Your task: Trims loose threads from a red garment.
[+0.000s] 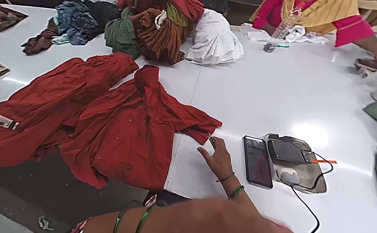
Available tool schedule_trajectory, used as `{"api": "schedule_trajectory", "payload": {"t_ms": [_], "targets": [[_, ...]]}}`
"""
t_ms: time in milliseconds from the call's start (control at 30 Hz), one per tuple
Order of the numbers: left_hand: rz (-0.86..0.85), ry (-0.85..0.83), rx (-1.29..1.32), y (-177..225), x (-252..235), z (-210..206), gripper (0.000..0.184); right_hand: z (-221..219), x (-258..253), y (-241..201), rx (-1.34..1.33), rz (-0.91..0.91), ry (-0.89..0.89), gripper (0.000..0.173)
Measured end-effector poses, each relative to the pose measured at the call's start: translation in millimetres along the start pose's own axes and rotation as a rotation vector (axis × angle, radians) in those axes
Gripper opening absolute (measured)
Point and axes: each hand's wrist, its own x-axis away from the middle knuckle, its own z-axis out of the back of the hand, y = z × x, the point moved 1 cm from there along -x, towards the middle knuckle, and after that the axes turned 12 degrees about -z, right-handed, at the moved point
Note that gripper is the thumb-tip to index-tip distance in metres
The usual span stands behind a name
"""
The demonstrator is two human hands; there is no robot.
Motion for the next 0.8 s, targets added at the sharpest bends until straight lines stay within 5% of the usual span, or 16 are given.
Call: {"api": "schedule_trajectory", "payload": {"t_ms": [67, 167, 267, 333, 400, 500, 633, 700, 800], "targets": [[0.210, 0.250, -0.469, -35, 45, 22, 0.067, -5, -16, 3, 0.156, 0.045, -0.126, 0.037], [0.805, 0.541, -1.040, -61, 127, 86, 0.071, -3, -27, 1, 0.467, 0.018, -0.345, 0.053], [1.293, 0.567, -1.169, -65, 193, 137, 0.082, -3, -17, 7, 0.492, 0.057, -0.194, 0.047], [1.420, 0.441, -1.296, -79, 216, 154, 0.080, -2, -5, 15, 0.484, 0.111, -0.063, 0.041], [1.365, 0.369, -1.444, -94, 226, 171, 0.077, 3, 12, 22, 0.477, 0.120, -0.031, 0.030], [1.338, 0.307, -1.450, -111, 208, 211, 0.071, 23, 38, 21, 0.283, -0.006, -0.268, 0.019], [1.142, 0.253, -1.302, -132, 167, 264, 0.065, 43, 70, 9, -0.605, -0.165, -0.364, 0.012], [1.120, 0.304, -1.006, -114, 107, 271, 0.062, 60, 76, -13, -1.060, -0.283, -0.476, 0.013], [0.595, 0.528, -0.854, -110, 69, 249, 0.054, 82, 73, -31, -1.401, -0.193, -0.620, 0.011]]}}
